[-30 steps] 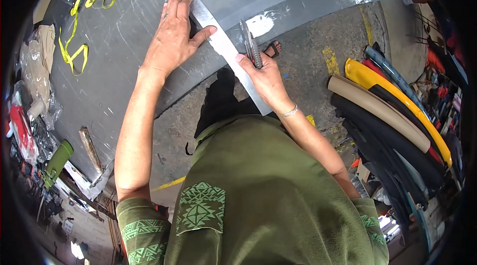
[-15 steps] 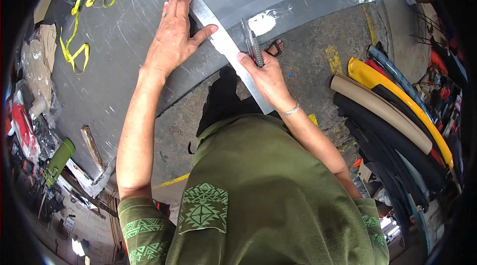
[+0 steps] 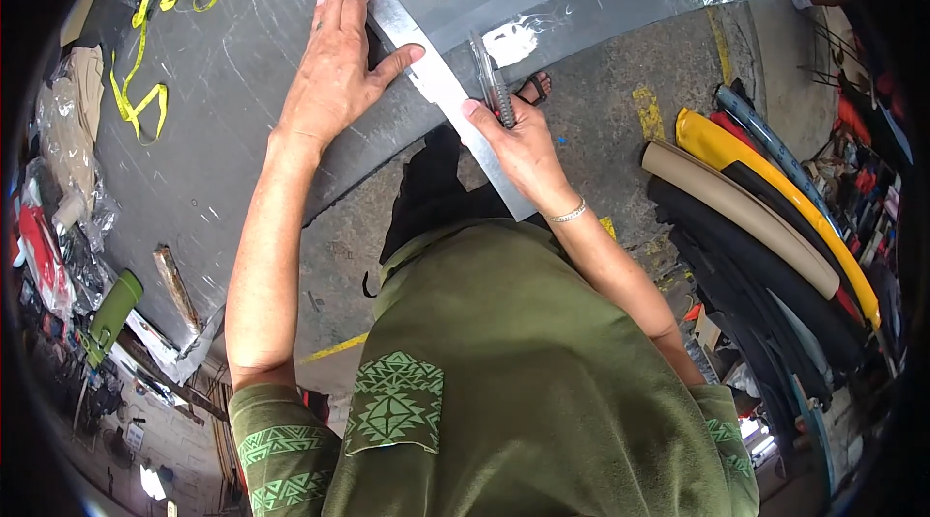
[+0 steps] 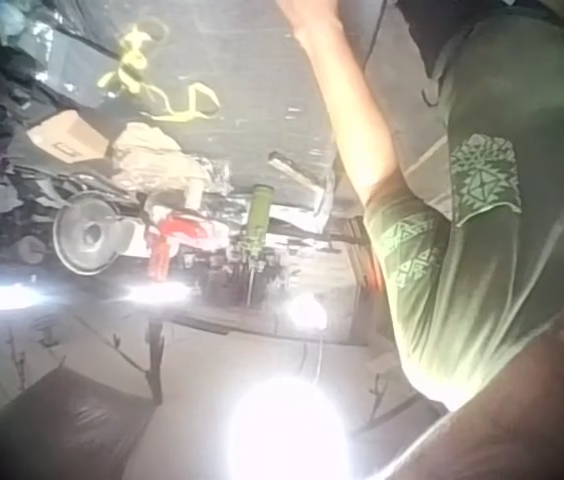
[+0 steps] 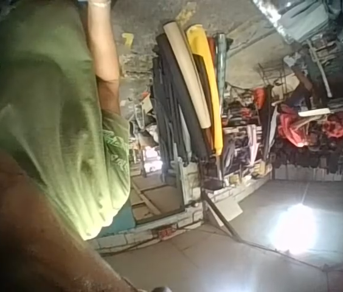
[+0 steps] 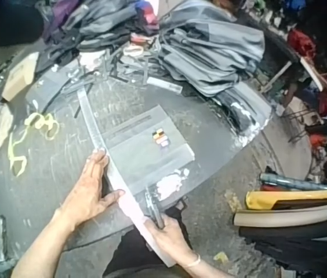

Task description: Using a utility knife and a metal ruler to cut shapes out of gray textile material on a workbench, then inspecting a partially assembled bag.

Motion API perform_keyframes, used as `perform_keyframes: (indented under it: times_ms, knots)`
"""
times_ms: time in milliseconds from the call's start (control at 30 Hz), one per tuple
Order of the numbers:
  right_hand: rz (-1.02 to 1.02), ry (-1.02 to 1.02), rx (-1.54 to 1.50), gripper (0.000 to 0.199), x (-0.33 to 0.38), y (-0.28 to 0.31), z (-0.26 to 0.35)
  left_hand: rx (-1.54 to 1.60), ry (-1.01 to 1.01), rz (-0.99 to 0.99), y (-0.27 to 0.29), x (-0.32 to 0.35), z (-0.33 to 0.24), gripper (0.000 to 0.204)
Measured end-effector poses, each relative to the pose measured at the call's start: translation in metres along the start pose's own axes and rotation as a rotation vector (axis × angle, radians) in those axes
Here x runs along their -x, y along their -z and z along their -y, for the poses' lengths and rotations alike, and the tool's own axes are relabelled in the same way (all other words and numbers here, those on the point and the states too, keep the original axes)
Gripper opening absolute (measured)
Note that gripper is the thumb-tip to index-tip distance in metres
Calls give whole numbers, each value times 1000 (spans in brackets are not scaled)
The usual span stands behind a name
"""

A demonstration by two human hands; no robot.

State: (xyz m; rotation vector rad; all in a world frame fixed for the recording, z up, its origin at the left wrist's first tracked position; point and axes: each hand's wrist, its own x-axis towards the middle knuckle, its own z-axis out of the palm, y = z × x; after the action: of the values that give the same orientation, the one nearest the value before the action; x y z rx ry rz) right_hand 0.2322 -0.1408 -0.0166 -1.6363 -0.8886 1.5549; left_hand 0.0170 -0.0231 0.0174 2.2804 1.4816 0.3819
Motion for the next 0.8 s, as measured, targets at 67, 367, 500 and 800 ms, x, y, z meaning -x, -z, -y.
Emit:
perform_keyframes:
  times_ms: [67, 367, 500, 800]
  knots:
    - [1, 2, 23, 29, 0, 0, 2, -1, 1, -1, 0, 0, 0, 91]
    - [-28, 15, 45, 27, 2, -3, 4, -9, 0, -7, 1, 0, 2, 90]
    - [-49, 45, 56, 26, 2, -1, -5, -43, -39, -22, -2, 2, 4, 93]
    - [-51, 30, 29, 23, 2, -1, -6, -5, -31, -39, -3, 4, 5, 97]
